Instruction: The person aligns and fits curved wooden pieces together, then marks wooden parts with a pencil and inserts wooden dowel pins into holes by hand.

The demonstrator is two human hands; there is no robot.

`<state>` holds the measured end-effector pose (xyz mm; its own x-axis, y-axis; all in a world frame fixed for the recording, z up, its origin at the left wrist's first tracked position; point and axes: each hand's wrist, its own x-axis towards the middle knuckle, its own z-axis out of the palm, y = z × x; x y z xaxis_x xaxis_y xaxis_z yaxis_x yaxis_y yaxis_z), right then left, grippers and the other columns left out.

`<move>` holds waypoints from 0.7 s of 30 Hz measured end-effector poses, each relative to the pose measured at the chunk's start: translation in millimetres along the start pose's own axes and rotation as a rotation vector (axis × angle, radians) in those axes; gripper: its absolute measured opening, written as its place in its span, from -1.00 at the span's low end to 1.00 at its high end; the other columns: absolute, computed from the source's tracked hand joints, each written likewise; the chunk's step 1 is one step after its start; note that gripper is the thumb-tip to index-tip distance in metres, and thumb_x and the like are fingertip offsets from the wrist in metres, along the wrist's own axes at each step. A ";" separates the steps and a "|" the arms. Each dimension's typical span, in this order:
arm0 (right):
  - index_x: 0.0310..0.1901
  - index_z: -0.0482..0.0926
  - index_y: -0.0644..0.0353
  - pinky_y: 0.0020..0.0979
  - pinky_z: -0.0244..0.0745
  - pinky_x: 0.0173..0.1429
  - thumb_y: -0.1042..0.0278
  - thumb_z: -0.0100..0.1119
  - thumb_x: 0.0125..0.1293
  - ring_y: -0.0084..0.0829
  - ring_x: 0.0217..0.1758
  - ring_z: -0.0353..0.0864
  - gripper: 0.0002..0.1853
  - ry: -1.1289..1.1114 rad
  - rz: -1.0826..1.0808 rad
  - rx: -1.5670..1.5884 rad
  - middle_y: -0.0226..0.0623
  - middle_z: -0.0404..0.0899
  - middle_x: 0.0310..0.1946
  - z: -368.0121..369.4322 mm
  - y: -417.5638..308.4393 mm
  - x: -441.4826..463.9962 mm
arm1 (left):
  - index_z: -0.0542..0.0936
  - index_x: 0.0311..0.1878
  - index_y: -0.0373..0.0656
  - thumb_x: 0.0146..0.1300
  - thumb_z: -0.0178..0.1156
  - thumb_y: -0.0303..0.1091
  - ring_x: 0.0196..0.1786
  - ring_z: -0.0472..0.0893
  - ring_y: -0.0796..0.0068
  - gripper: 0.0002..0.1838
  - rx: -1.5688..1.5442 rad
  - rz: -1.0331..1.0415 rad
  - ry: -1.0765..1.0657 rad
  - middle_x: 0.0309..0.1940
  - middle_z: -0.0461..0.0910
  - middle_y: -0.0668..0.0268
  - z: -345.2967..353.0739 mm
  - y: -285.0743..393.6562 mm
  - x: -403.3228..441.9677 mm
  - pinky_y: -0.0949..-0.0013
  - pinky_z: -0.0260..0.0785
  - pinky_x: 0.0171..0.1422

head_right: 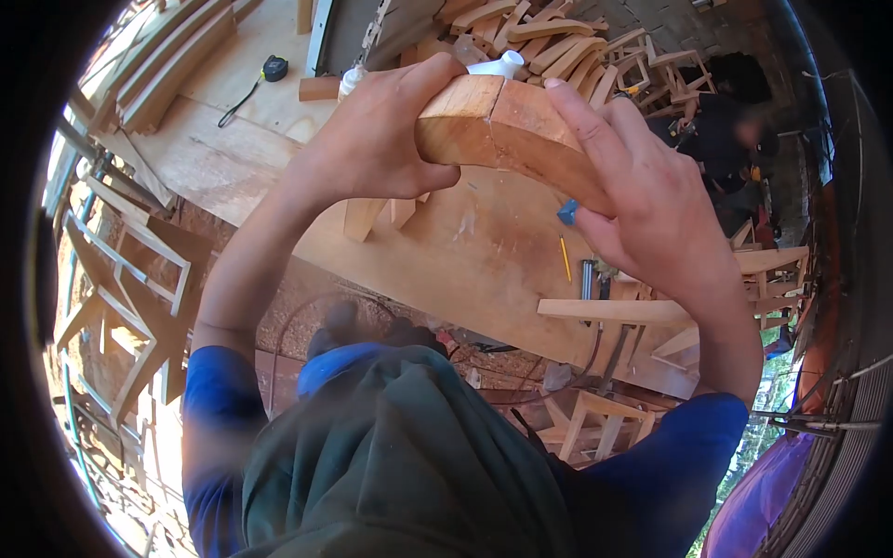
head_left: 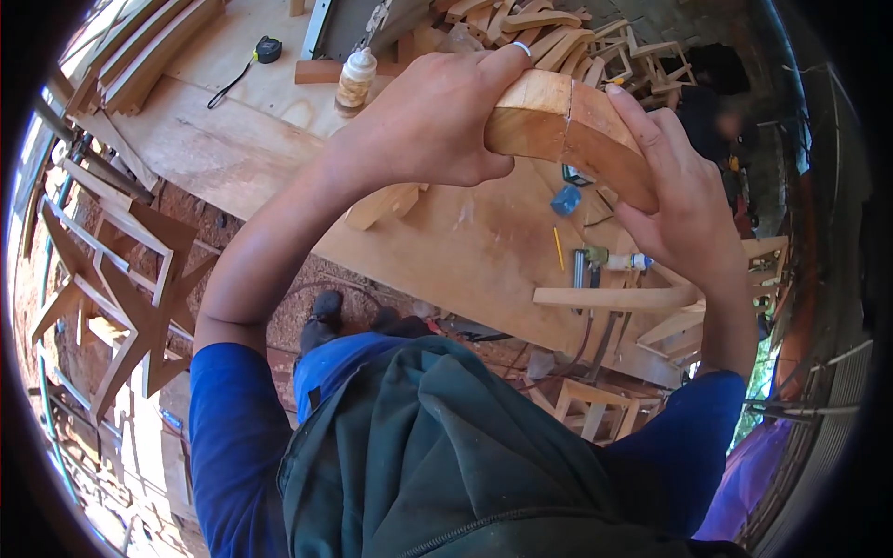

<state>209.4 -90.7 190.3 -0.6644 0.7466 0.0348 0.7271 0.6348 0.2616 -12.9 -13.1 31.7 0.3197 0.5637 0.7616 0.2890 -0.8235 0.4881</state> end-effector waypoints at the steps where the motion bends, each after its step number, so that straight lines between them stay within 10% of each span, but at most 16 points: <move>1: 0.58 0.21 0.02 -0.10 0.58 -0.12 0.57 0.45 -0.05 0.02 -0.09 0.60 0.07 0.012 0.001 -0.004 -0.11 0.42 -0.09 1.9 3.6 1.6 | 0.45 0.18 -0.21 -0.12 0.50 -0.34 0.05 0.65 -0.12 -0.28 -0.005 -0.016 -0.006 -0.08 0.66 0.00 2.3 -2.8 1.6 0.01 0.52 0.14; 6: 0.56 0.23 -0.01 -0.05 0.58 -0.03 0.48 0.39 0.04 0.08 -0.03 0.60 -0.03 0.049 -0.016 0.018 -0.08 0.45 -0.04 5.0 11.6 5.9 | 0.40 0.45 -0.08 -0.06 0.61 -0.31 0.45 0.44 0.04 -0.06 -0.067 0.121 0.136 0.40 0.45 0.13 -4.3 -0.3 3.2 0.07 0.35 0.51; 18: 0.62 0.18 -0.08 -0.16 0.45 0.41 0.08 0.53 0.16 -0.05 0.36 0.57 0.02 0.133 0.181 0.360 -0.03 0.53 0.33 15.7 40.3 18.2 | 0.21 0.65 0.19 -0.03 0.58 -0.28 0.61 0.13 -0.21 0.13 0.313 0.105 0.279 0.63 0.05 -0.03 19.8 -14.3 -56.8 -0.08 0.20 0.61; 21: 0.61 0.22 -0.01 -0.18 0.44 0.42 -0.02 0.44 0.31 -0.12 0.35 0.58 -0.09 0.161 0.331 0.473 -0.06 0.55 0.32 19.0 49.8 29.8 | 0.08 0.69 0.00 -0.01 0.56 -0.30 0.61 0.12 -0.22 0.20 0.250 -0.055 0.263 0.65 -0.02 -0.07 33.4 -26.6 -109.1 -0.08 0.11 0.65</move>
<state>229.1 -33.0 186.1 -0.3807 0.9035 0.1970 0.8733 0.4213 -0.2447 -25.4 -50.5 -78.5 0.0638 0.5438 0.8368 0.5216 -0.7330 0.4366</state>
